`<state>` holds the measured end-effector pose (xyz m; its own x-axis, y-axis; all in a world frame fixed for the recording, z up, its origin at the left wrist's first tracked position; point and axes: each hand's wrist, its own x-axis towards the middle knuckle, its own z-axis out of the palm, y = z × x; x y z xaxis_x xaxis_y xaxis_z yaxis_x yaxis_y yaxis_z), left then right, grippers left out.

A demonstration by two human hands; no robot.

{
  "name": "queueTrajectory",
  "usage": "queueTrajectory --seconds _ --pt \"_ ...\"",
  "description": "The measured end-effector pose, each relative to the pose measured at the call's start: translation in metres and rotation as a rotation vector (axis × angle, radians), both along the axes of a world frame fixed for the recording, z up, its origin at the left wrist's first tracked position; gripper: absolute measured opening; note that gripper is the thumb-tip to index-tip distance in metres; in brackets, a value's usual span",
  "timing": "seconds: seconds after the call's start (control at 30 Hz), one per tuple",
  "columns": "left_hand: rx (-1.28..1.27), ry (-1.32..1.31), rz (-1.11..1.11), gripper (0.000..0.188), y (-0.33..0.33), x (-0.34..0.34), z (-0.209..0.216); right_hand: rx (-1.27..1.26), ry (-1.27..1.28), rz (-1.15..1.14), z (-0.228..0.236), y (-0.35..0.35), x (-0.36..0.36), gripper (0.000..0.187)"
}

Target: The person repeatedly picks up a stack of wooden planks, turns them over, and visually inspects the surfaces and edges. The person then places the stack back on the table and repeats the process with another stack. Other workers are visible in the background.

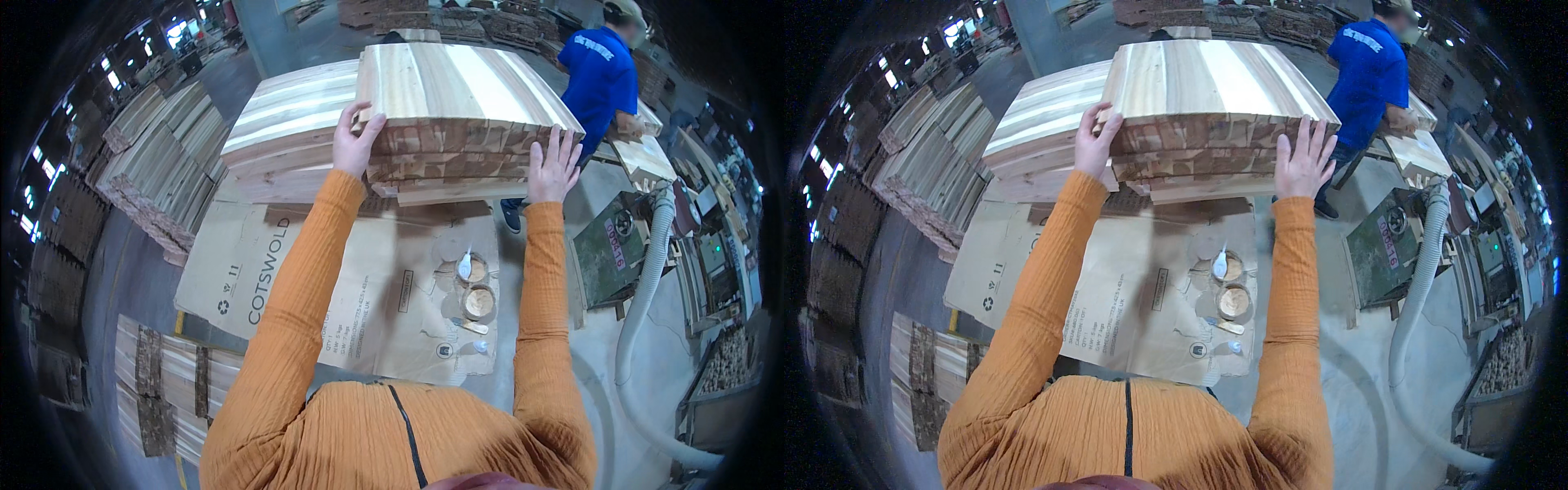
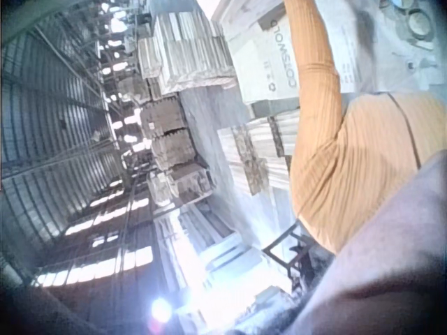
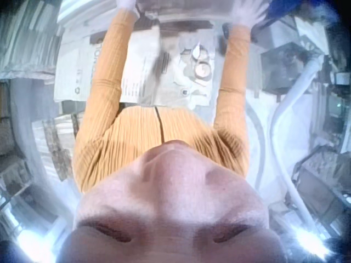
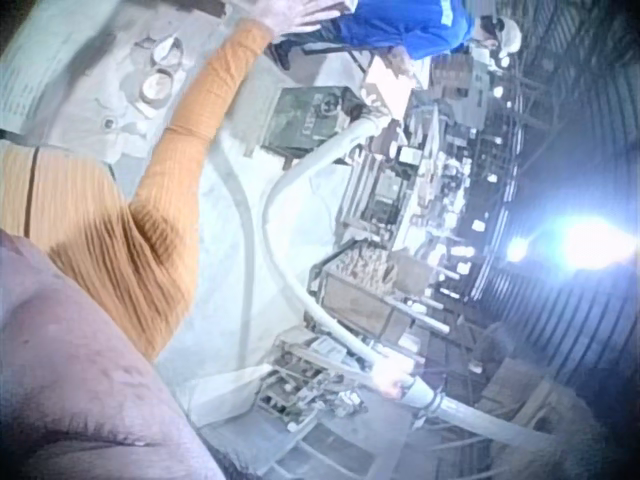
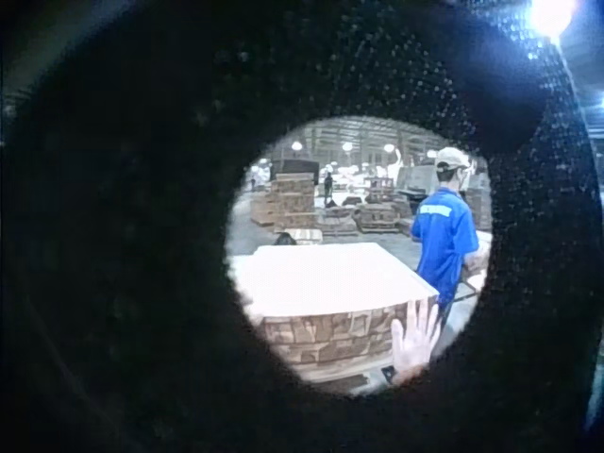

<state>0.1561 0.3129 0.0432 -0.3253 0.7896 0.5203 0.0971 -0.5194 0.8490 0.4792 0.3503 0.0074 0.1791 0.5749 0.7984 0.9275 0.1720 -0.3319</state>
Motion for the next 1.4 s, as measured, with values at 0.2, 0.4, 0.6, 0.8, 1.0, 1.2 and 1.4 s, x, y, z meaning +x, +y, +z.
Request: queueTrajectory --seconds 0.2,0.4,0.6,0.8,1.0,1.2,1.4 --pt "-0.020 0.079 0.061 0.050 0.030 -0.010 -0.002 -0.152 -0.046 -0.015 0.019 0.020 0.010 0.054" --pt "-0.024 -0.069 0.074 0.063 0.011 -0.023 -0.041 0.178 0.017 0.460 0.006 -0.031 -0.019 0.044" --pt "-0.244 -0.356 0.479 0.035 -0.021 -0.180 -0.134 -0.222 0.304 1.031 -0.029 -0.119 -0.162 0.033" --pt "-0.370 -0.443 0.555 0.039 -0.008 -0.312 -0.128 -0.429 0.442 1.096 -0.065 -0.069 -0.280 0.074" --pt "-0.635 -0.291 0.317 0.078 -0.014 -0.405 -0.100 -0.271 0.704 0.721 -0.070 -0.003 -0.358 0.077" --pt "-0.722 -0.302 0.074 0.084 0.022 -0.427 -0.078 -0.229 0.758 0.522 -0.060 0.035 -0.377 0.076" --pt "-0.541 -0.540 -0.274 0.082 0.066 -0.452 -0.079 -0.360 0.879 0.587 -0.063 0.025 -0.380 0.064"
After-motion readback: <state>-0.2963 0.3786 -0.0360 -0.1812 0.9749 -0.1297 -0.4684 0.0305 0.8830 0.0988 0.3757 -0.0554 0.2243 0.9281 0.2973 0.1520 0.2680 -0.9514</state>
